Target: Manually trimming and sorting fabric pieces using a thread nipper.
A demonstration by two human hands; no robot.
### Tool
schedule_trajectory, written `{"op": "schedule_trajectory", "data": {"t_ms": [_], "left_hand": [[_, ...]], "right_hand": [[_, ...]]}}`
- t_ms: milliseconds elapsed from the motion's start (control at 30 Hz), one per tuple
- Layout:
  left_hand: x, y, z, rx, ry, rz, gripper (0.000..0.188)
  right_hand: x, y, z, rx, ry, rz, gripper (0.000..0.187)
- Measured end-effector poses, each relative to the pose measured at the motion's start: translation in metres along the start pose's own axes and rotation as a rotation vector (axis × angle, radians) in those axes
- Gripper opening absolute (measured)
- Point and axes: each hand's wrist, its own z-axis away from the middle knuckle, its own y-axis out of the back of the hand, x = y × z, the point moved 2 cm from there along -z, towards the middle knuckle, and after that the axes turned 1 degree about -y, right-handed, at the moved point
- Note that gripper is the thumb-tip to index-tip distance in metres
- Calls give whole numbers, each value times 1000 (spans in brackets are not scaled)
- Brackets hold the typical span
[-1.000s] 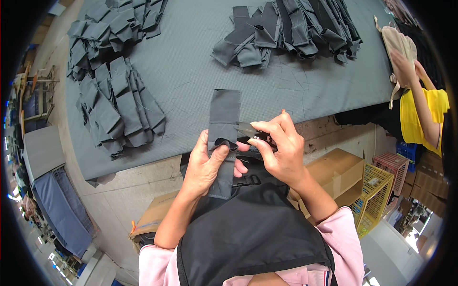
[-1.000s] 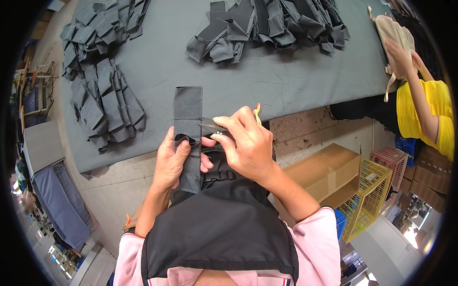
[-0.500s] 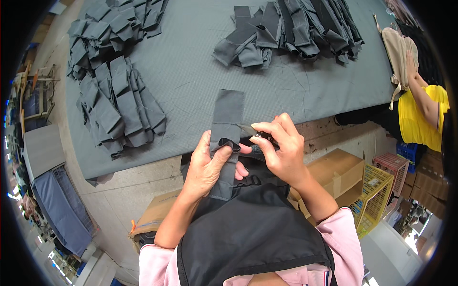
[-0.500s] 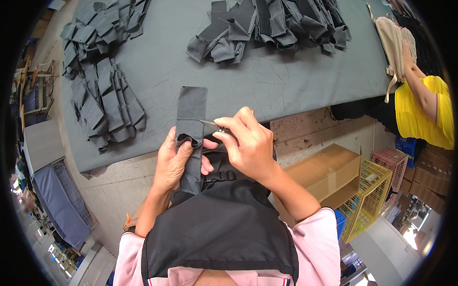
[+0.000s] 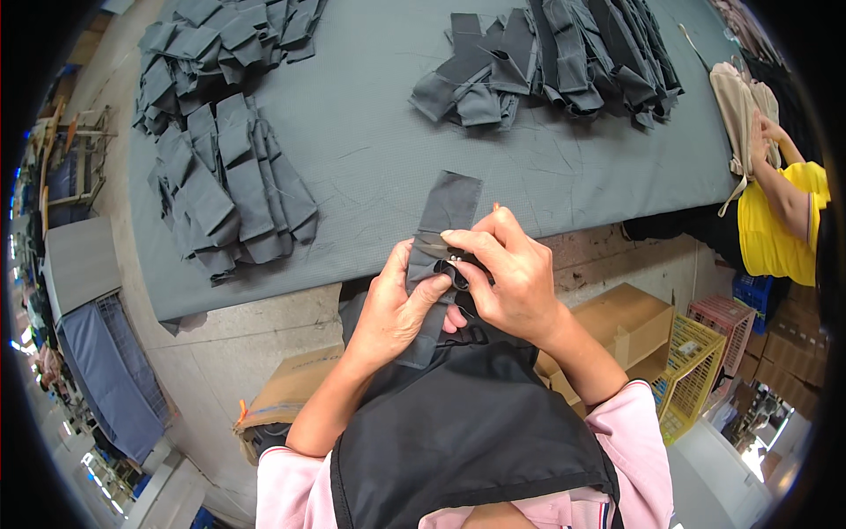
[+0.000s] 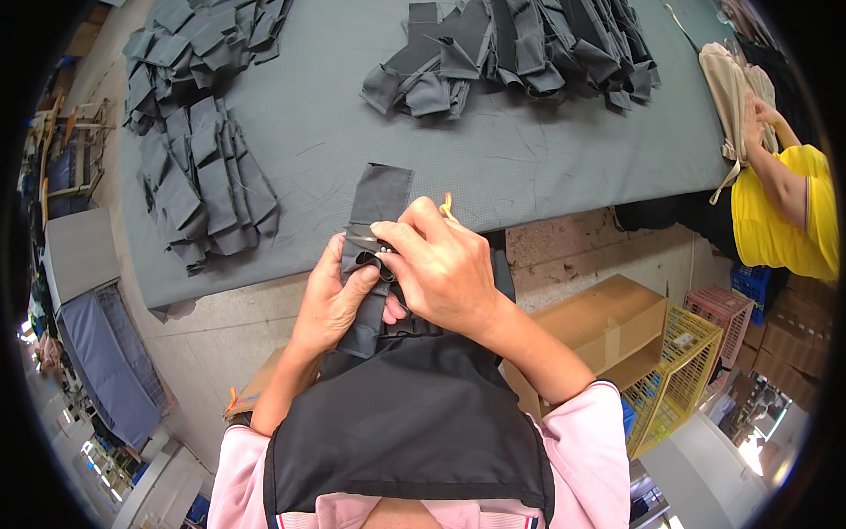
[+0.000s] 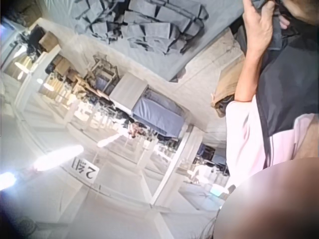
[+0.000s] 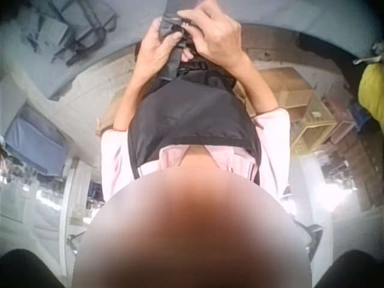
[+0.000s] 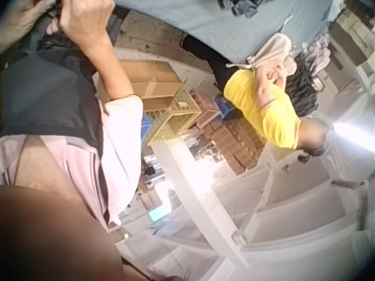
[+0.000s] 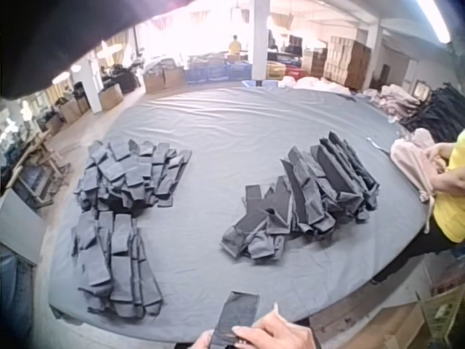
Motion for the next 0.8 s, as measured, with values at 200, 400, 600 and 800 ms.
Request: {"op": "schedule_trajectory", "data": {"t_ms": [200,400,600,800], "left_hand": [[-1,0,1,4,6,-47,38],[-2,-1,1,20,1,-47,40],[-3,0,-1,-21,6,-74,39],[1,3,-4,-18,27,3,37]], "right_hand": [[-2,-2,1,43,-49,40,26],[1,-8,6,80,0,64,25],[4,-9,14,130,-253,-205,23],[20,-5,20,70,-833,-1054,30]]}}
